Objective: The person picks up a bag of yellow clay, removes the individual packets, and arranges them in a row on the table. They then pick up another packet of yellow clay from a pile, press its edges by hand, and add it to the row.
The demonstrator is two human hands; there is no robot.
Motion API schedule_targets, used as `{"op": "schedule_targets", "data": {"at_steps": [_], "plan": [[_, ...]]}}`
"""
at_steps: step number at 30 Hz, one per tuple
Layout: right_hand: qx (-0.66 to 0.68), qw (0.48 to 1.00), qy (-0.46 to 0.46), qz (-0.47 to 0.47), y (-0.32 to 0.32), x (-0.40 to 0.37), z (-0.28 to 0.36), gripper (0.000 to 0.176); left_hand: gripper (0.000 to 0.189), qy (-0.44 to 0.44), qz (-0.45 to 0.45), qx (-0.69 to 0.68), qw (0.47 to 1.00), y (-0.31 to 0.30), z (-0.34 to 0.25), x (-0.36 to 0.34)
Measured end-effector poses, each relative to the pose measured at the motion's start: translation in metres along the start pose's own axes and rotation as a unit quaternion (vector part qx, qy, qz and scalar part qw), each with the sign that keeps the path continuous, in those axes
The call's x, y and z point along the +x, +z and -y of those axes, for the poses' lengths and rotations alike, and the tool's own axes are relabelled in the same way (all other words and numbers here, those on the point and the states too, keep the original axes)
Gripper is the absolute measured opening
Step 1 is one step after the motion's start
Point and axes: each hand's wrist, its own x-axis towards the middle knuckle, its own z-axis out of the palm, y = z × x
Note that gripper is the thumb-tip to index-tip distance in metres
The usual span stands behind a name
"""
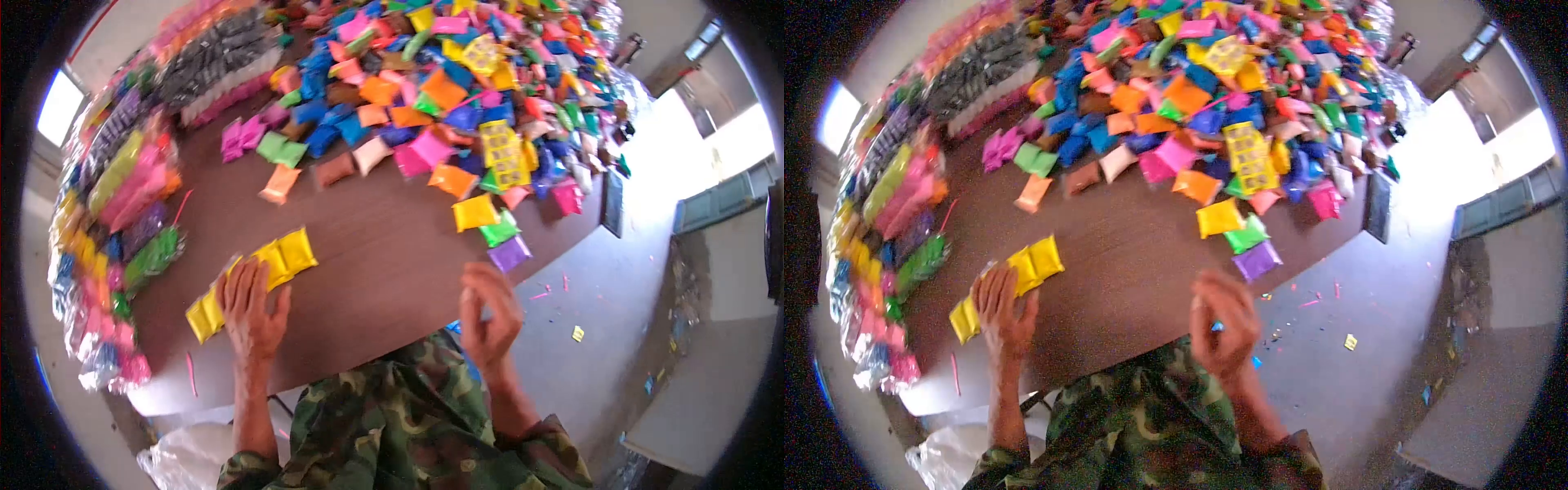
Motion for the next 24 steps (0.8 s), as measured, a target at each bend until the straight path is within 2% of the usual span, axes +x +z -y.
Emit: {"op": "schedule_targets", "data": {"at_steps": [2,4,7,11,14,15,18,21,24], "plan": [[-0.104,0.993,-0.016,-0.046,-0.028,0.032,-0.035,0.016,0.045,0.014,-0.014,-0.009,1.0,-0.008,-0.002,0.0],[-0.163,0.981,0.026,-0.103,-0.05,0.062,-0.075,0.018,0.043,0.03,-0.035,-0.022,0.999,-0.017,-0.005,-0.003],[-0.213,0.967,0.111,-0.088,-0.077,0.103,-0.112,0.019,0.037,0.042,-0.016,-0.081,0.996,-0.029,-0.03,-0.011],[-0.303,0.952,0.034,-0.027,-0.063,0.136,-0.126,0.022,0.032,0.082,0.019,-0.177,0.981,-0.024,-0.075,-0.026],[-0.348,0.938,0.0,0.01,-0.04,0.154,-0.129,0.024,0.034,0.071,0.046,-0.216,0.973,-0.018,-0.098,-0.031],[-0.34,0.94,-0.02,0.011,-0.035,0.16,-0.136,0.025,0.032,0.067,0.044,-0.231,0.97,-0.018,-0.102,-0.029],[-0.356,0.933,0.044,0.03,-0.03,0.174,-0.142,0.024,0.031,0.064,0.047,-0.237,0.968,-0.02,-0.102,-0.024],[-0.365,0.927,0.059,0.056,-0.029,0.178,-0.147,0.024,0.03,0.04,0.059,-0.247,0.966,-0.016,-0.097,-0.028],[-0.31,0.95,0.041,-0.026,-0.031,0.173,-0.145,0.024,0.029,0.043,0.057,-0.248,0.966,-0.017,-0.098,-0.025]]}}
